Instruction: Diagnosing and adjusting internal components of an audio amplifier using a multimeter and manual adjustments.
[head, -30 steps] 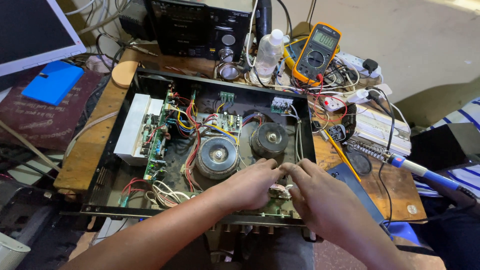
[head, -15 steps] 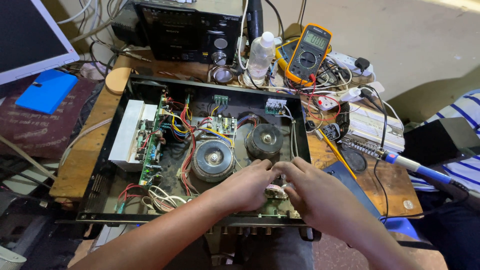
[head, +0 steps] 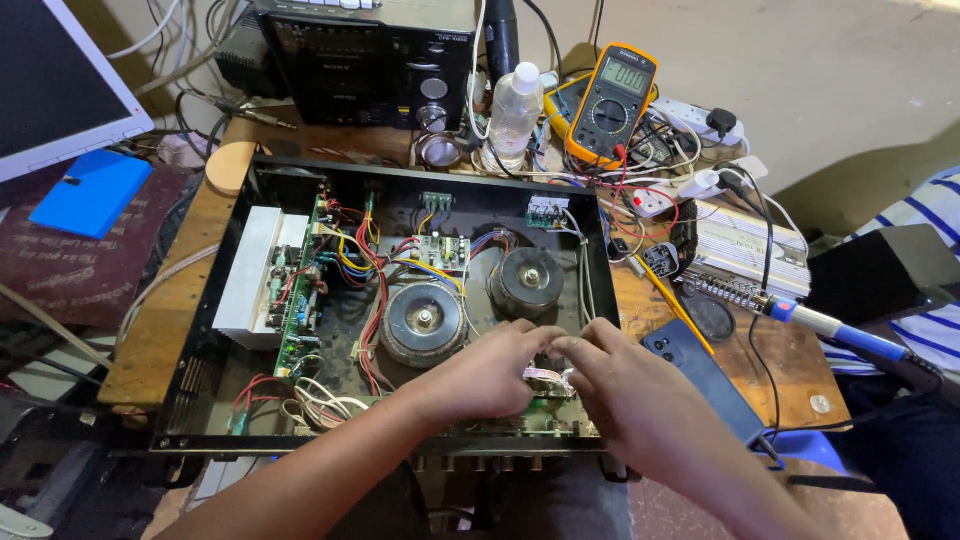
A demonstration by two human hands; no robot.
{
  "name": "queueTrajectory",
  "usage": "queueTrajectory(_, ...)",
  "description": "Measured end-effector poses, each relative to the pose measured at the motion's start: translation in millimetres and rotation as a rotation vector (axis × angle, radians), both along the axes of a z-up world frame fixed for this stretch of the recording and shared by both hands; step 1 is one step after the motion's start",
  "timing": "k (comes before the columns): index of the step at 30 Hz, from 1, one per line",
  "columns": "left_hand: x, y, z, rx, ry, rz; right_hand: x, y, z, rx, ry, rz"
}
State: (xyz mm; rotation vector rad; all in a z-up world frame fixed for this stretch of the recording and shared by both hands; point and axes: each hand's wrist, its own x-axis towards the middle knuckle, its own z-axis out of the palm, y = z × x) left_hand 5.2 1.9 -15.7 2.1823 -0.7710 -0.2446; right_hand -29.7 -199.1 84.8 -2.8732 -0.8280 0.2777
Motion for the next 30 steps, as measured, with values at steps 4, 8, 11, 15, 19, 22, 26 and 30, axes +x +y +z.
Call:
queueTrajectory(4,4.2,-1.3,2.6,-0.014,0.182,0.086,-5.4,-8.6,-21.4,-0.031,-0.338,0.126)
queueTrajectory(8,-1.0,2.9,30.2,-0.001,0.29,0.125,-1.8,-3.7,1.3,0.075,0.06,0.068)
queueTrajectory(11,-0.2,1.7,39.5,-0.049,0.415,0.151,-2.8,-3.3,-8.0,-0.064,-0.19,0.038)
queueTrajectory(15,1.6,2.0,44.5,-0.066,0.531,0.275,1.1,-3.2,-5.5,-0.006,-0.08,0.021)
queueTrajectory(19,2.7,1.0,43.1,-0.084,0.554,0.33,0.8,-9.8,-20.0,-0.089,-0.198,0.043)
queueTrajectory(22,2.5,3.1,47.3,-0.093,0.522,0.316,-0.9,-7.7,2.0,0.158,0.058,0.035)
queueTrajectory(26,4.7,1.8,36.4,-0.091,0.438,0.344,1.1,-14.5,-15.2,0.091,-0.144,0.021)
queueTrajectory(30,-1.2,4.7,51.5,-0.012,0.479,0.373,2.3,-15.4,-12.1,0.332,0.109,0.006)
